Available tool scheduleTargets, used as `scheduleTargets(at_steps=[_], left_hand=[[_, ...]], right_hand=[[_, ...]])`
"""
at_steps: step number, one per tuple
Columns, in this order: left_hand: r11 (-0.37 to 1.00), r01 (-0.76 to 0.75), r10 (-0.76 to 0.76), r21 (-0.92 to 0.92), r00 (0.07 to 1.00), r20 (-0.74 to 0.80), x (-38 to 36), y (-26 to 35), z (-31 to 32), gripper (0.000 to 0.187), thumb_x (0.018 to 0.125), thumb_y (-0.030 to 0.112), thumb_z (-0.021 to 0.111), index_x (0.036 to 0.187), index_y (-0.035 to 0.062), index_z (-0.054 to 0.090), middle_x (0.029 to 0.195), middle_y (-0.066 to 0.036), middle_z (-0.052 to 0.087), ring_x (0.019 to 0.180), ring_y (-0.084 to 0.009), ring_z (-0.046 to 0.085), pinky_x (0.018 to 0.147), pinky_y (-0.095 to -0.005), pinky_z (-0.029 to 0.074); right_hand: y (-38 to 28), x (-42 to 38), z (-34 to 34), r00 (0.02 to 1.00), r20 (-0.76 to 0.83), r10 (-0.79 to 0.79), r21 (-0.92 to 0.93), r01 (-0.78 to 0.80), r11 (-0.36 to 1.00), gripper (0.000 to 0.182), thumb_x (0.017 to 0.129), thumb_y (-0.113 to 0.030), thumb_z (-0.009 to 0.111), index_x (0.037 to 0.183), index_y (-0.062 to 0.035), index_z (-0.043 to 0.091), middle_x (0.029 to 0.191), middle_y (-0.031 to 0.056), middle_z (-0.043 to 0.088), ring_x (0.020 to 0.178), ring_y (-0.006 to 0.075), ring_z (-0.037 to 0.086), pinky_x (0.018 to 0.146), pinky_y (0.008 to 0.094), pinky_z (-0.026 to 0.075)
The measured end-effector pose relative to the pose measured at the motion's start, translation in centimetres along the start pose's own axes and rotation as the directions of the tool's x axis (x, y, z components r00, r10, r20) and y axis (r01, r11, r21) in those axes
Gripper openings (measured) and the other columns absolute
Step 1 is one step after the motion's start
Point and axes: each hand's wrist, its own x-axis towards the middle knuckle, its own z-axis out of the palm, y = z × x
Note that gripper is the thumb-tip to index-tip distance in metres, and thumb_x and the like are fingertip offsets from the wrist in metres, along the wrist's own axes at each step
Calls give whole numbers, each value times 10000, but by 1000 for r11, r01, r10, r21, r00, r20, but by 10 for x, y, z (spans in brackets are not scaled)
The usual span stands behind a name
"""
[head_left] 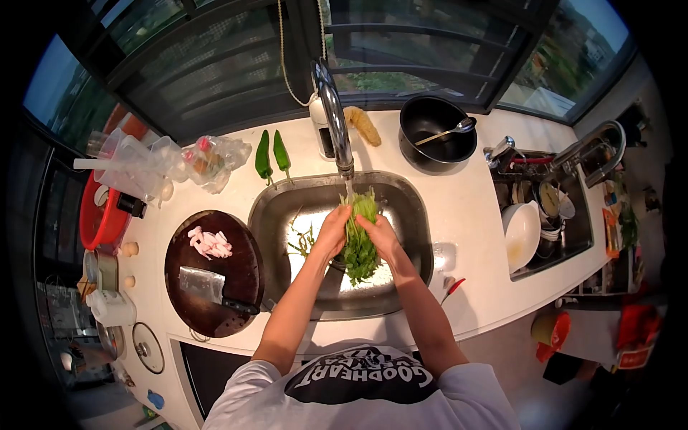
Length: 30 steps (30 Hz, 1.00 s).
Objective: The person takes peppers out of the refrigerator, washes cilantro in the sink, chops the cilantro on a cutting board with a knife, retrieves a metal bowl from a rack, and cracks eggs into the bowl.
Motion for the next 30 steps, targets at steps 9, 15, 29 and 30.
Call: scheduleTargets(at_steps=[9,15,29,30], left_hand=[[951,-22,9,308,999,41,8,23,3,403,914,291,545,1166,-23,529,1062,-112,620,967,-185,589,853,-300,464],[920,70,-123,385,986,115,12,61,18,365,905,216,562,1163,-39,520,1065,-134,624,997,-214,589,875,-324,475],[998,-56,59,18,974,-217,4,96,-5,218,877,160,608,1019,6,544,987,-142,614,938,-263,626,674,-369,559],[998,-52,56,26,972,-226,4,99,-5,214,871,157,617,1009,7,550,969,-135,615,930,-261,629,660,-367,563]], right_hand=[[-39,6,13,974,157,165,-111,-149,983,317,884,-204,554,1132,-6,548,1080,82,592,971,141,555,812,282,444],[-45,19,16,916,386,113,-219,-28,975,438,878,-228,534,1249,-6,469,1247,100,474,1136,150,431,951,270,343],[85,43,-95,910,357,209,-615,60,786,314,839,-85,562,1145,-19,575,1031,90,649,931,162,598,846,310,464],[73,36,-90,958,278,72,-564,102,820,315,837,-64,555,1148,-17,567,1052,90,640,937,165,597,852,308,463]])
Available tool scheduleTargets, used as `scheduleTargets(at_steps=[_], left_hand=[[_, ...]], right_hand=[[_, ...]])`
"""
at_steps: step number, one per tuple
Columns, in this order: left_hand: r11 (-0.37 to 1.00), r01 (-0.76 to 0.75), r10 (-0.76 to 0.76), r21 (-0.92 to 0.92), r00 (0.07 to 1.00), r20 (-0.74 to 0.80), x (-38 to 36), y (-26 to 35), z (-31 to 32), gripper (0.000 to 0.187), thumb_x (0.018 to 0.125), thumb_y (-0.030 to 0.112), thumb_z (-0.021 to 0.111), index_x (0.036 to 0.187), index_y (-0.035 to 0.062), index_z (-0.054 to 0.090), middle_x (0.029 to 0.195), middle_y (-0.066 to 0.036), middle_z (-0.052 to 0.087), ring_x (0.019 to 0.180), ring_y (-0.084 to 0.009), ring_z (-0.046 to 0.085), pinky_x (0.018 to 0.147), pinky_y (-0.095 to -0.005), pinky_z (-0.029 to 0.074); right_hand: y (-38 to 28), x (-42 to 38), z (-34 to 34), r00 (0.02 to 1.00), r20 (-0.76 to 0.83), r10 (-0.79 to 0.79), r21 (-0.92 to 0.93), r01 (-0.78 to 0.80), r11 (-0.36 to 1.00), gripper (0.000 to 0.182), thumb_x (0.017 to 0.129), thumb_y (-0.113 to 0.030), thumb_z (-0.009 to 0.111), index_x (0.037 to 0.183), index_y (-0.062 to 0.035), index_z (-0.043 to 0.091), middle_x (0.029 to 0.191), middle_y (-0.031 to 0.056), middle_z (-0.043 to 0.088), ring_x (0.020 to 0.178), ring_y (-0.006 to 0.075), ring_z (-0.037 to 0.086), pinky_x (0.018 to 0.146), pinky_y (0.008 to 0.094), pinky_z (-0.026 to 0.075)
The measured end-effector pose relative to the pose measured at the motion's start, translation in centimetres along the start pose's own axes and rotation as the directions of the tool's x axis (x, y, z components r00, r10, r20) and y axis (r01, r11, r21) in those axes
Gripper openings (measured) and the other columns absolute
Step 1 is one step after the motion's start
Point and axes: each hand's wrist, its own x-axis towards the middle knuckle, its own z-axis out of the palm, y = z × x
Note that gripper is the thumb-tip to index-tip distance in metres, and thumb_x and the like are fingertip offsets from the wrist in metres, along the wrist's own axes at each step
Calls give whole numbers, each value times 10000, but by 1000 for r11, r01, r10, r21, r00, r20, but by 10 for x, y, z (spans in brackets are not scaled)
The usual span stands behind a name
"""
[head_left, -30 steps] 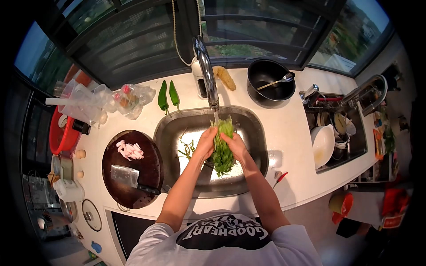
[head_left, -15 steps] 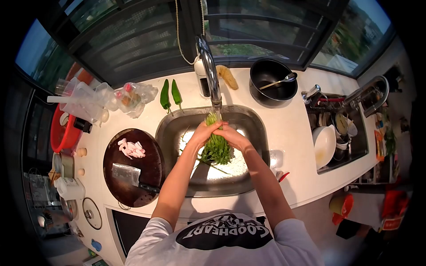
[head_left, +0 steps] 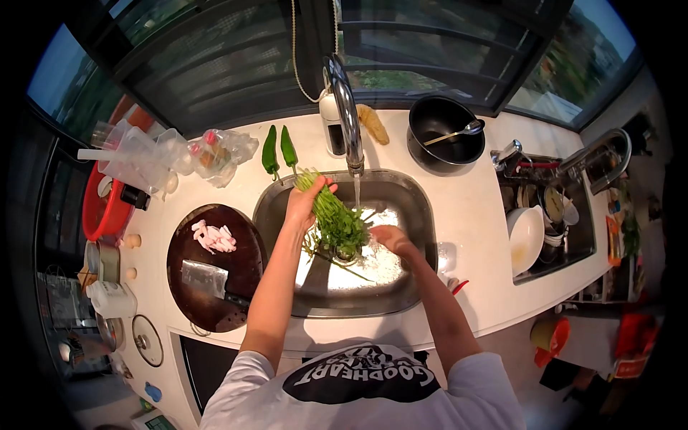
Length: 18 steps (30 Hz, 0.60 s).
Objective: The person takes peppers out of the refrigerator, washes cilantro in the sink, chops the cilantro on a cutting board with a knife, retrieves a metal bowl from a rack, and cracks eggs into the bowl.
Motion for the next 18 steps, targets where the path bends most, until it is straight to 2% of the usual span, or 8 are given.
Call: scheduleTargets(at_steps=[2,3,6,9,12,15,18], left_hand=[[999,24,-25,35,999,27,4,-7,-3,220,841,140,655,985,0,565,917,-105,615,879,-247,640,620,-369,567],[998,52,-53,45,998,26,3,-13,0,223,836,137,660,984,-2,566,911,-97,614,869,-245,642,616,-371,566],[990,94,-98,102,995,31,3,-36,10,206,816,132,685,941,-4,593,896,-65,619,824,-193,638,635,-324,546],[976,85,-96,200,994,43,2,-47,11,183,815,137,690,925,7,623,901,-55,629,777,-145,623,665,-278,525],[976,159,-178,151,976,124,-7,-39,9,206,831,139,671,973,-1,618,925,-63,634,785,-152,626,673,-287,529],[966,202,-228,160,958,171,-5,-40,0,224,853,119,636,1033,-9,597,940,-78,635,807,-164,630,697,-304,536],[966,200,-234,167,947,219,-9,-36,2,205,856,112,628,1022,-4,596,920,-77,633,800,-164,629,702,-307,539]], right_hand=[[-41,-3,7,946,-308,-103,73,132,989,320,835,-21,540,1155,-14,553,1096,91,621,950,172,593,862,303,460],[-72,-2,7,951,-256,-172,131,211,969,311,842,-42,562,1149,4,529,1117,84,598,972,151,579,861,276,454],[-135,4,30,957,-213,-197,329,260,908,212,872,-94,582,1045,28,570,1026,45,615,904,98,571,798,243,465],[-137,11,32,971,-210,-114,85,134,987,174,881,-134,589,954,23,606,867,-10,606,795,40,526,685,206,435],[-133,5,29,982,-161,-99,326,148,934,175,884,-170,592,894,-1,634,781,-47,586,738,19,493,632,199,402],[-134,-1,29,992,-120,-25,524,84,847,178,906,-177,556,954,-20,625,837,-25,600,753,35,519,662,202,414],[-141,-4,30,991,-125,40,587,41,809,184,923,-177,524,990,-30,612,846,-17,601,747,53,526,667,209,419]])
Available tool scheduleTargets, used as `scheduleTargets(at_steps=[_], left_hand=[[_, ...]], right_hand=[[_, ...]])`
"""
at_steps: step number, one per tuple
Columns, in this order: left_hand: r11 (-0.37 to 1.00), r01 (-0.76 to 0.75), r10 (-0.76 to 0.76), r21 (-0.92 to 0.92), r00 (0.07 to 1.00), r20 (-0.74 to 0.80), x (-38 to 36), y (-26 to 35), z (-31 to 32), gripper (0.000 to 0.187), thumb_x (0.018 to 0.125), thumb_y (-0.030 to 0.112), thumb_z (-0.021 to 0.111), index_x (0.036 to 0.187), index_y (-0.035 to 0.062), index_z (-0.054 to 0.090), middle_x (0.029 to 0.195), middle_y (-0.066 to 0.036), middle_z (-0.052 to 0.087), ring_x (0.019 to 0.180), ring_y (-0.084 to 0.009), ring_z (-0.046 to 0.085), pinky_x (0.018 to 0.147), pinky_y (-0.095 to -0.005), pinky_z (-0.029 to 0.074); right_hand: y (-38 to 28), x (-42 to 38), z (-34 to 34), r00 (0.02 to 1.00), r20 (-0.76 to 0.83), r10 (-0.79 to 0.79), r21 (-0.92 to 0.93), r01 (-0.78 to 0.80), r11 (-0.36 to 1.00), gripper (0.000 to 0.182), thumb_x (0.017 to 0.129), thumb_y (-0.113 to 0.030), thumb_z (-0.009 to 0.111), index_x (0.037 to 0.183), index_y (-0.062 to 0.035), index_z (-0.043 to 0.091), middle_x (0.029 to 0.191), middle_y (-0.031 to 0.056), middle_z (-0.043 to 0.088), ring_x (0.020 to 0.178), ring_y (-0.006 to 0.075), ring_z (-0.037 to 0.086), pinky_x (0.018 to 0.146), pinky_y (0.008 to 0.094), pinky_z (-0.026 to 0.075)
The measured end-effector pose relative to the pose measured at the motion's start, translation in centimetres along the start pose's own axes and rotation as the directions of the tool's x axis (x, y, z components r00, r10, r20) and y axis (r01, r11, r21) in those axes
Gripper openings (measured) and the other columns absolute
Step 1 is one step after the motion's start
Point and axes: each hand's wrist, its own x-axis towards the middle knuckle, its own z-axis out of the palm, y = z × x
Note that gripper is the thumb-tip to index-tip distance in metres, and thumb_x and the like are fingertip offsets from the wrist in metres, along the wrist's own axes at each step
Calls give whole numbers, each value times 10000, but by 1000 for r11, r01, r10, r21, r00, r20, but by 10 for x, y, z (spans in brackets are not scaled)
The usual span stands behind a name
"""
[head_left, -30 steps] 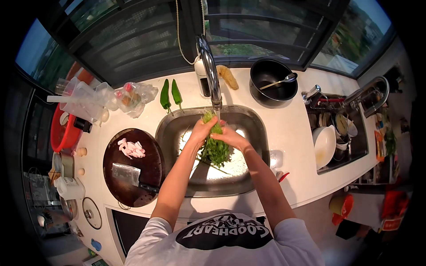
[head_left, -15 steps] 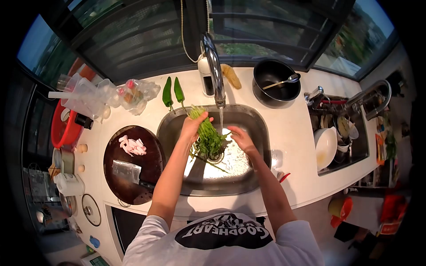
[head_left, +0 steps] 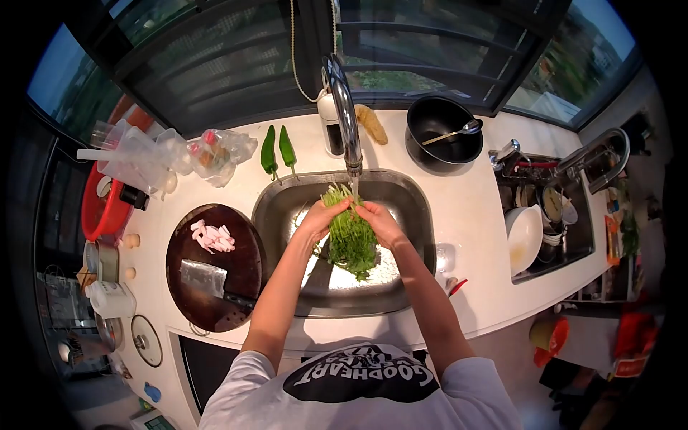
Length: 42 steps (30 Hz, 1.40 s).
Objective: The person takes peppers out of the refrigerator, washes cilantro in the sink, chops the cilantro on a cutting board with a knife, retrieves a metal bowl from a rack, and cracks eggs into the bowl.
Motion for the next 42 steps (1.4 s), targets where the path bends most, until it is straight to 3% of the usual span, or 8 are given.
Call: scheduleTargets(at_steps=[10,21,25,29,32,35,37,42], left_hand=[[989,-98,112,107,985,-134,15,-20,13,136,872,133,613,917,5,618,859,-69,636,725,-139,598,600,-251,470],[963,-257,234,-76,945,-229,6,17,-6,202,900,159,570,997,-16,553,952,-139,639,838,-231,639,697,-368,564],[965,-250,229,-73,948,-222,-2,37,-21,203,901,162,568,1006,-9,545,951,-128,635,848,-234,636,696,-363,563],[987,-155,148,-31,977,-154,2,27,-18,258,881,186,602,1039,3,512,994,-136,612,905,-257,625,734,-397,556],[994,-112,111,-2,987,-114,3,23,-8,265,884,182,597,1049,-4,505,992,-137,613,899,-259,625,729,-405,559],[978,-131,129,162,991,25,8,16,10,251,867,175,621,1026,-7,554,997,-111,617,919,-205,614,785,-332,516],[973,-135,121,186,989,82,8,12,24,237,851,170,641,1003,-6,597,984,-85,617,904,-160,593,808,-282,465],[954,-235,247,185,968,-41,22,-3,22,248,864,191,629,1005,-12,608,950,-55,614,863,-119,561,772,-263,440]], right_hand=[[-1,-5,17,965,-88,-247,-587,150,796,255,946,-243,470,841,-25,553,661,-15,506,620,75,458,563,246,386],[20,-16,-37,982,19,-190,-521,172,836,202,893,-200,579,762,-46,591,629,-25,513,557,55,448,528,206,361],[38,-27,-76,996,-43,74,-326,-84,942,189,864,-206,603,846,-22,643,697,19,603,615,98,537,571,272,433],[49,-9,-92,998,-60,6,-979,-60,196,258,812,-191,623,1019,-39,632,835,92,648,845,176,605,752,311,468],[47,-5,-87,956,-32,-290,-999,-22,38,389,801,-242,611,1151,-74,587,1089,118,611,1013,317,565,878,328,433],[1,9,-45,960,90,-264,-559,268,785,429,866,-264,580,1218,-23,525,1219,91,540,1056,205,538,914,283,404],[-23,5,-16,978,115,-176,-303,203,931,442,883,-252,578,1232,7,504,1202,76,545,1056,146,522,898,262,408],[-19,8,-5,971,105,-217,-409,241,880,369,825,-101,648,1140,58,538,959,37,621,882,81,554,774,228,447]])
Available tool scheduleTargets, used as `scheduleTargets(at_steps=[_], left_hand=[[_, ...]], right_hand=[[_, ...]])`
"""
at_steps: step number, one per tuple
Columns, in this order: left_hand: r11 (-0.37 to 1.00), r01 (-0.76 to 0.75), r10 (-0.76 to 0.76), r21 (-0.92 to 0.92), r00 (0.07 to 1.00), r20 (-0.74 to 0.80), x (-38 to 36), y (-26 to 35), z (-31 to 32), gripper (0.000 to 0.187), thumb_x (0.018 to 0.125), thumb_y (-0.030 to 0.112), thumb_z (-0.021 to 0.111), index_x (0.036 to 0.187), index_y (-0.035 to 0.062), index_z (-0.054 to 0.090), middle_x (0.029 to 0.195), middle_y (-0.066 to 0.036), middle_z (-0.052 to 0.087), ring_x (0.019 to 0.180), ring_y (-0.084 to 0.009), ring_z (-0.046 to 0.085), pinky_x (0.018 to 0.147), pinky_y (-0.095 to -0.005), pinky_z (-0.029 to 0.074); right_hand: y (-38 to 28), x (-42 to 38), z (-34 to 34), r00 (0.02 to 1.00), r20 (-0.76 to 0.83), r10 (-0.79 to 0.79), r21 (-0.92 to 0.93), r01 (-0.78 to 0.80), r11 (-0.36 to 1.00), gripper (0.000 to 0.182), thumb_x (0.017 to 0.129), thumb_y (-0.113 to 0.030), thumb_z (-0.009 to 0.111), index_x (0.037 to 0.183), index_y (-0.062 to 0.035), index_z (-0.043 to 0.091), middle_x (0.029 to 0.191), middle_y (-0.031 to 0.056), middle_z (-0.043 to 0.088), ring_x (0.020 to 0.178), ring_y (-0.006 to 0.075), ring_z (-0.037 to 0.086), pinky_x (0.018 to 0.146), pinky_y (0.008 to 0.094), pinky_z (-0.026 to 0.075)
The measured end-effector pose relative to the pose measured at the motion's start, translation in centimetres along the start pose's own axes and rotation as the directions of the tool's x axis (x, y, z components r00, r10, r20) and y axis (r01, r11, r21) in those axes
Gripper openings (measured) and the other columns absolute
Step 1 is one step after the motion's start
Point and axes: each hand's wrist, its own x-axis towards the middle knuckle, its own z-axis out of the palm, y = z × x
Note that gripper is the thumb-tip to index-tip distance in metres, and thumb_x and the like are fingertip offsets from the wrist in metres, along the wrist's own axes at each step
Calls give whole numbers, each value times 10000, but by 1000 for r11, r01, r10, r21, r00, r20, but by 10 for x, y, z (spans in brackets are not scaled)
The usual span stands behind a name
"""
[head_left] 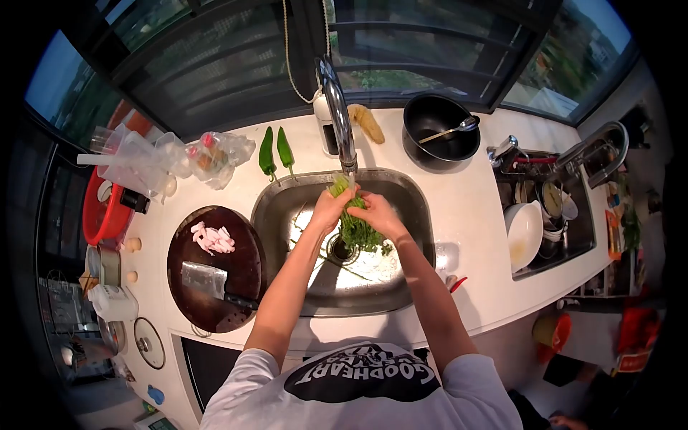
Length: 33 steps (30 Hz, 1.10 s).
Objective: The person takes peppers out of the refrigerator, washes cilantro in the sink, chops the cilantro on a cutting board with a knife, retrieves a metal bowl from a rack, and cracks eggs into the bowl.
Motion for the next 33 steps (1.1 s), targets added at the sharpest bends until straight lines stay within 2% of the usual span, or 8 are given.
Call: scheduleTargets(at_steps=[9,13,19,23,25,28,30,33], left_hand=[[934,-56,88,353,993,-74,-3,-1,-18,238,867,218,624,961,0,635,840,-16,632,760,-79,559,679,-241,449],[933,-120,199,340,958,-208,-19,7,-31,251,843,225,654,930,-9,638,798,-2,624,718,-66,517,667,-238,427],[886,-27,180,463,940,-289,-31,20,-52,270,838,235,661,895,-28,637,766,-13,624,675,-63,528,617,-243,441],[928,4,116,372,947,-300,-36,13,-51,234,845,217,657,884,-12,624,761,0,604,669,-64,526,601,-238,442],[970,40,30,241,959,-281,-35,5,-56,201,847,202,655,851,6,608,765,2,584,682,-69,526,616,-243,450],[985,102,-60,138,959,-276,-29,-9,-60,183,850,186,651,853,8,611,789,-13,602,693,-82,552,624,-250,463],[992,127,-119,26,972,-205,-24,-12,-54,187,850,182,651,886,1,617,813,-26,617,710,-91,569,630,-255,471],[992,123,-123,-9,982,-143,-14,-16,-40,202,850,175,649,937,-5,623,845,-41,635,731,-99,590,632,-254,479]], right_hand=[[6,4,-22,991,117,64,-378,-15,926,225,860,-170,609,934,42,619,710,3,604,676,38,502,602,223,432],[65,7,-42,989,137,64,-163,-41,986,207,831,-157,631,893,41,619,719,24,619,680,67,541,655,230,449],[174,25,-50,948,-314,50,-846,-303,439,356,753,-148,655,1070,-2,587,1026,197,595,988,346,563,849,388,459],[204,30,-31,926,-377,3,-875,-357,328,338,776,-153,645,1076,-14,579,1057,178,573,1017,311,522,874,393,427],[210,28,-29,925,-373,69,-851,-371,370,301,798,-141,628,1057,4,580,1054,146,581,1005,270,532,856,371,434],[209,44,-20,943,-247,223,-217,-278,936,229,834,-111,599,1031,4,583,976,69,597,945,174,548,831,303,430],[138,36,1,989,-87,117,281,-88,956,121,874,-131,578,944,-32,578,854,6,583,816,87,533,754,228,416],[38,17,22,993,-67,100,335,-72,940,102,901,-161,560,911,-60,572,812,-2,580,730,46,492,684,205,393]])
